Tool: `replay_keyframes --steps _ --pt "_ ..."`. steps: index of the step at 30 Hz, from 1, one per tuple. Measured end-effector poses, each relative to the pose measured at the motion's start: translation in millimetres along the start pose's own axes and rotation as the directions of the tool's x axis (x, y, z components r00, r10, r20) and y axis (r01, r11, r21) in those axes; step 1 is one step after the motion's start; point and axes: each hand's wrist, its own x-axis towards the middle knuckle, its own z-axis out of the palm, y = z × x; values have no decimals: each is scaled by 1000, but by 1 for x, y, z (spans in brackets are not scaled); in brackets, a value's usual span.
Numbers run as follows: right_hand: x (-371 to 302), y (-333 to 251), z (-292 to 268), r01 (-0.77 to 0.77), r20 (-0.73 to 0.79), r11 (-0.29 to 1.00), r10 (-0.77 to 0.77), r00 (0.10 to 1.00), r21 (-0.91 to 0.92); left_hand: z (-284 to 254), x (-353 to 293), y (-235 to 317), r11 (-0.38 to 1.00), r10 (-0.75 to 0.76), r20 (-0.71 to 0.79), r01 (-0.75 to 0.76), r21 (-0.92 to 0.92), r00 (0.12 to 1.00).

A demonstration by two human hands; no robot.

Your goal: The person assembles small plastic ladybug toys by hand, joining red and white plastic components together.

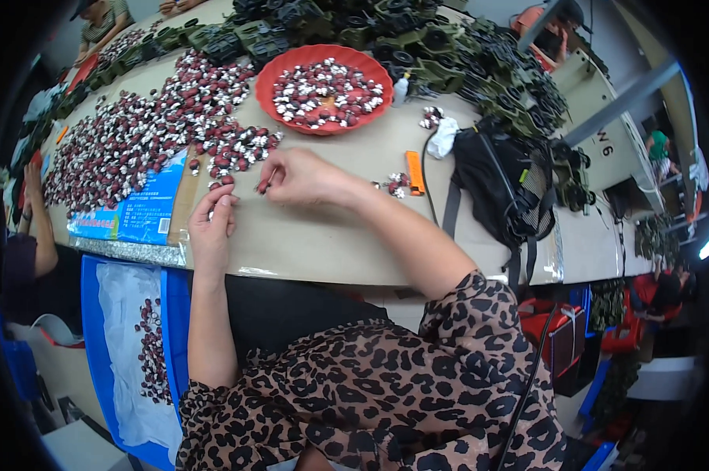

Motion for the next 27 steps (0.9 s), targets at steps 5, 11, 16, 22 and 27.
replay_keyframes --steps 5,11,16,22,27 --pt "-53 18 -52 -188 -253 926 105 962 -327 -1 1 -6 998 -1 5 0 57 1000" --pt "-105 37 -56 -211 -466 826 -69 882 -522 2 4 -1 999 3 22 -5 50 1000" --pt "-114 53 -38 -96 -548 934 -117 828 -344 2 4 -3 1000 -8 8 8 20 1000" --pt "-101 61 -18 -178 -477 606 -377 794 -775 0 5 -7 1000 1 11 -1 9 1000" --pt "-77 71 -24 -122 -519 707 -379 766 -696 1 7 -6 996 9 -12 -10 -89 1000"
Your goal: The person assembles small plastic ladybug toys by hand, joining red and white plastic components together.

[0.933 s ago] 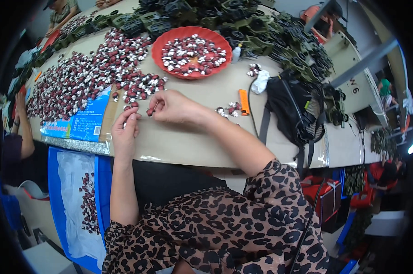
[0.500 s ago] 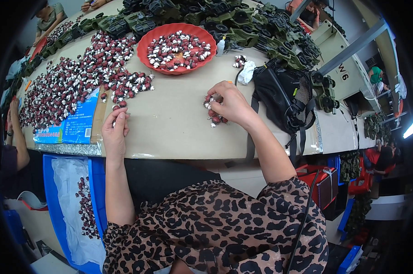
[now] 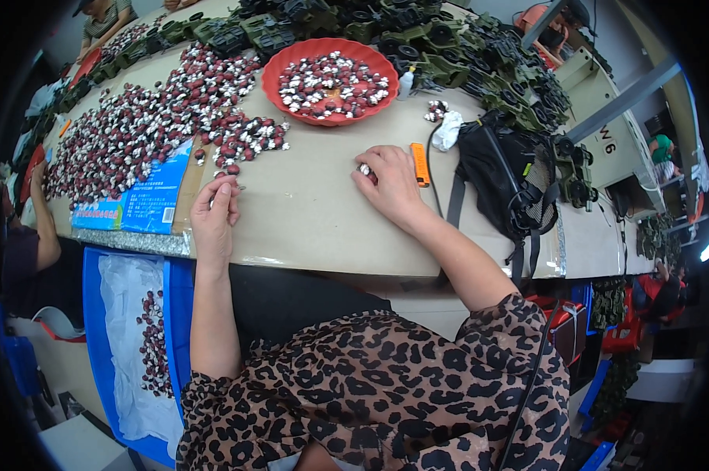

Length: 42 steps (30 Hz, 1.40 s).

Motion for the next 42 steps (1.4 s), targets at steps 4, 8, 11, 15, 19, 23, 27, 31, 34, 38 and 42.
replay_keyframes --steps 4,8,11,15,19,23,27,31,34,38,42 --pt "25 4 13 -12 59 999 10 998 32 -6 1 4 965 31 -70 -48 -258 997" --pt "39 -17 12 -23 100 996 31 995 -82 -14 5 4 901 14 -186 -93 -424 982" --pt "44 -52 14 216 -75 932 -247 966 -292 -14 5 8 884 11 -235 -120 -453 972" --pt "52 -98 57 202 72 953 -223 972 225 -12 6 6 886 27 -227 -129 -446 974" --pt "65 -127 75 139 299 963 -207 932 232 -11 4 7 876 31 -200 -123 -466 979" --pt "69 -112 79 100 339 944 -210 917 314 -9 5 2 905 39 -142 -95 -414 989" --pt "63 -102 67 -629 640 161 -20 768 760 -4 1 4 962 10 -125 -44 -268 992" --pt "59 -103 58 -689 695 -173 -33 718 704 -1 2 0 971 168 26 -170 170 985" --pt "57 -98 61 -689 699 -175 -5 715 704 7 1 5 910 223 103 -244 335 969" --pt "58 -100 54 -721 732 -161 9 682 674 4 1 5 908 229 113 -254 334 967" --pt "55 -94 57 -722 728 -123 0 686 681 4 -2 4 956 117 56 -128 264 992"
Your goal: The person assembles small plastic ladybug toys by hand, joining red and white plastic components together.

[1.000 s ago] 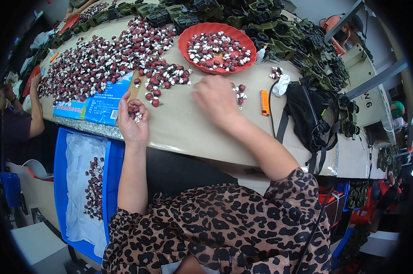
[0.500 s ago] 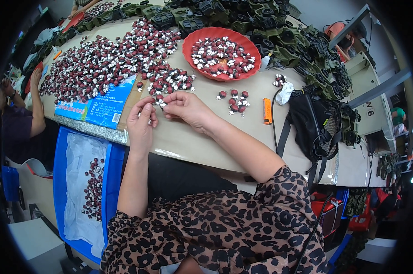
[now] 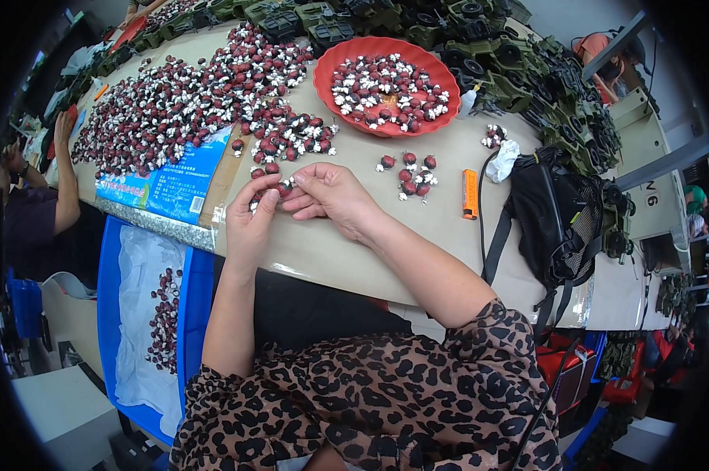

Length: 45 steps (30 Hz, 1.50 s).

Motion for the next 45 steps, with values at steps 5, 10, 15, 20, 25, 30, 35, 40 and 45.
replay_keyframes --steps 5,10,15,20,25,30,35,40,45 --pt "-2 -1 4 -17 10 999 17 1000 -46 0 -1 0 994 -64 -22 62 -90 998" --pt "-1 2 -1 -29 29 999 30 999 -32 -1 -1 -1 992 -63 -37 58 -112 997" --pt "-3 3 -1 -19 70 999 21 997 -38 1 -1 4 988 -46 -69 35 -150 997" --pt "-7 -1 4 -72 110 993 82 990 -92 1 1 0 984 -74 -76 60 -168 994" --pt "-5 4 5 -110 140 990 123 983 -93 2 1 0 983 -71 -84 55 -177 994" --pt "-4 5 6 -104 148 986 122 981 -129 0 1 -1 981 -65 -58 54 -185 996" --pt "-4 4 8 -104 153 980 130 980 -167 0 1 -2 982 -60 -55 49 -183 997" --pt "-5 4 8 -105 142 976 133 981 -192 1 1 -1 986 -42 -43 35 -163 998" --pt "-5 3 9 -103 143 975 133 981 -197 0 1 -2 986 -27 -38 21 -167 999"
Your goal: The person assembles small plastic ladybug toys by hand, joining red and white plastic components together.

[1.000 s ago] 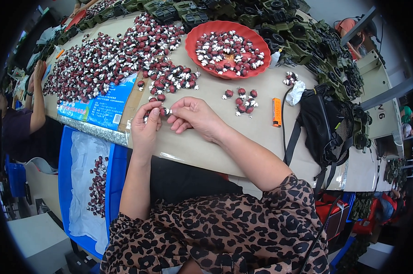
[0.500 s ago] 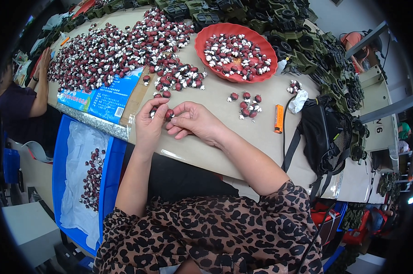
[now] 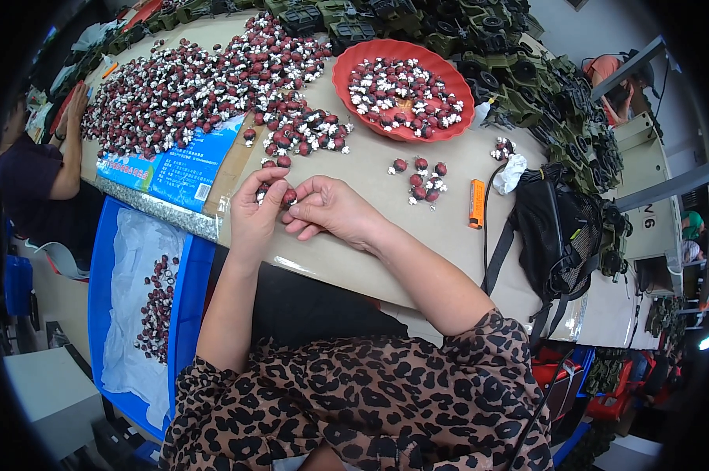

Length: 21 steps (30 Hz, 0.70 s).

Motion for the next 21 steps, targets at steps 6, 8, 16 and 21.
replay_keyframes --steps 6,8,16,21 --pt "0 1 0 -2 5 1000 2 1000 -2 -1 1 -2 1000 23 13 -23 18 1000" --pt "1 2 0 -2 14 1000 2 1000 -7 -2 0 -2 1000 22 12 -22 14 1000" --pt "1 6 0 93 -162 996 -90 983 8 -1 2 -4 1000 -6 -39 7 17 999" --pt "2 11 2 237 -274 949 -289 917 -208 0 -1 3 999 -44 51 43 24 998"
